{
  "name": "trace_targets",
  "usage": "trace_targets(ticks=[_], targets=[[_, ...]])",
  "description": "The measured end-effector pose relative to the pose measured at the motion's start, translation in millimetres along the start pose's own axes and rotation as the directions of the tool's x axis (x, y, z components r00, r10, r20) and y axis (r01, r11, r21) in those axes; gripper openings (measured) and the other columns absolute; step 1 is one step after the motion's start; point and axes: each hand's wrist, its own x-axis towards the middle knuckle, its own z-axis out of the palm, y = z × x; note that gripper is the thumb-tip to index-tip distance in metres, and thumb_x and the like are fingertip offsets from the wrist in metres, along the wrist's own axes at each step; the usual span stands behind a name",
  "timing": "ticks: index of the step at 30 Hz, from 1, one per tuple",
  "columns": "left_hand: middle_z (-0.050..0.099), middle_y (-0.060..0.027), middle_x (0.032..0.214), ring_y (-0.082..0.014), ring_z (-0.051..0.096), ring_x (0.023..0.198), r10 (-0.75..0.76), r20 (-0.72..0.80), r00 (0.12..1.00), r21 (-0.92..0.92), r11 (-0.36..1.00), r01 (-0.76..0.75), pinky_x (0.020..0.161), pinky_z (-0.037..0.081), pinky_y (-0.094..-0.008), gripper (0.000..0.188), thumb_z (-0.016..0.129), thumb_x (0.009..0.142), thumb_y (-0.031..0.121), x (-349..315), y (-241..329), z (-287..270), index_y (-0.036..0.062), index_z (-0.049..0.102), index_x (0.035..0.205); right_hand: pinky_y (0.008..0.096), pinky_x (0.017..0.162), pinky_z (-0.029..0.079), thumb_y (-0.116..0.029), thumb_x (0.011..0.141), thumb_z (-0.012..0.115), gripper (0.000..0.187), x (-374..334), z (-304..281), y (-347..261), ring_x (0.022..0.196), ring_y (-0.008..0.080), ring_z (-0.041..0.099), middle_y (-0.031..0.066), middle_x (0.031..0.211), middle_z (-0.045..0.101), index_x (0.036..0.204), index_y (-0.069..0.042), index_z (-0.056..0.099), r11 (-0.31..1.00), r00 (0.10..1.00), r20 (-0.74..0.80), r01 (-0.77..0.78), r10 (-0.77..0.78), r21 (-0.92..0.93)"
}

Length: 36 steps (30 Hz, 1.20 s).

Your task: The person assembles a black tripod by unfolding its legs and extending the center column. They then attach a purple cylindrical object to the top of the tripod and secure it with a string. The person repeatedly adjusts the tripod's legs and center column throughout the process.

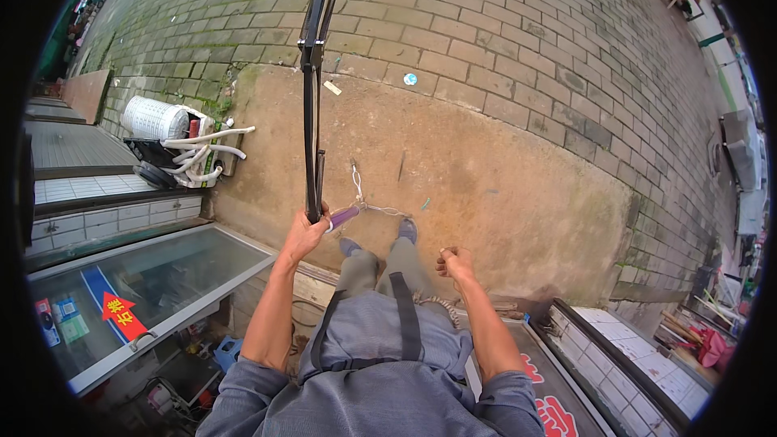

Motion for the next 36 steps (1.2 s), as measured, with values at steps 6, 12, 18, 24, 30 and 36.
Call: trace_targets(ticks=[6,12,18,24,30,36], targets=[[0.054,0.0035,0.074,-0.0065,0.049,0.070,-0.014,-0.012,1.000,-0.030,0.999,0.014,0.064,0.041,-0.0269,0.007,0.065,0.085,0.009,-15.3,3.8,-9.3,0.0029,0.062,0.084,0.0341,0.057,0.055,-0.019,0.099,0.059,0.029,8.9,3.0,-4.9,0.067,0.0204,0.067,0.0146,0.088,0.068,0.112,0.007,0.061,0.996,0.997,0.033,0.071,-0.069,-0.053],[0.055,0.0035,0.075,-0.0069,0.050,0.071,-0.007,-0.029,1.000,-0.007,1.000,0.007,0.064,0.042,-0.0272,0.009,0.066,0.085,0.011,-1.1,7.0,1.4,0.0031,0.061,0.085,0.0342,0.057,0.054,-0.021,0.098,0.059,0.030,11.5,1.5,-8.8,0.068,0.0203,0.067,0.0148,0.088,0.068,0.110,0.006,0.061,0.991,0.995,0.020,0.096,-0.095,-0.089],[0.054,0.0016,0.072,-0.0087,0.050,0.066,0.069,0.026,0.997,0.154,0.985,-0.072,0.058,0.044,-0.0290,0.012,0.065,0.087,0.013,17.3,16.1,6.9,0.0021,0.061,0.091,0.0344,0.057,0.054,-0.021,0.099,0.060,0.033,9.0,-8.4,-1.0,0.068,0.0212,0.068,0.0154,0.089,0.068,0.116,0.007,0.061,0.989,0.996,0.000,0.091,-0.092,-0.114],[0.054,0.0028,0.074,-0.0086,0.050,0.071,-0.011,0.011,1.000,-0.031,0.999,0.011,0.065,0.042,-0.0289,0.010,0.063,0.089,0.014,4.5,22.2,6.5,0.0040,0.060,0.087,0.0336,0.055,0.054,-0.020,0.099,0.060,0.032,9.8,-18.3,20.5,0.067,0.0208,0.068,0.0162,0.090,0.069,0.117,0.007,0.060,0.996,0.999,-0.025,0.038,-0.040,-0.082],[0.052,0.0036,0.073,-0.0076,0.049,0.069,-0.037,0.011,0.999,0.021,0.999,0.036,0.062,0.041,-0.0274,0.007,0.065,0.090,0.009,-17.7,5.1,-11.9,0.0036,0.061,0.089,0.0343,0.054,0.055,-0.020,0.100,0.061,0.032,15.7,-27.9,36.5,0.067,0.0213,0.068,0.0161,0.090,0.069,0.117,0.006,0.060,0.997,0.999,-0.023,0.025,-0.027,-0.067],[0.057,0.0040,0.077,-0.0064,0.051,0.073,-0.032,-0.062,0.998,-0.074,0.997,0.027,0.066,0.042,-0.0264,0.007,0.065,0.090,0.009,-34.5,-20.5,-22.0,0.0023,0.063,0.091,0.0344,0.055,0.055,-0.021,0.099,0.060,0.032,25.3,-38.6,30.8,0.069,0.0214,0.068,0.0155,0.090,0.069,0.117,0.006,0.060,0.995,0.999,0.005,0.039,-0.038,-0.088]])
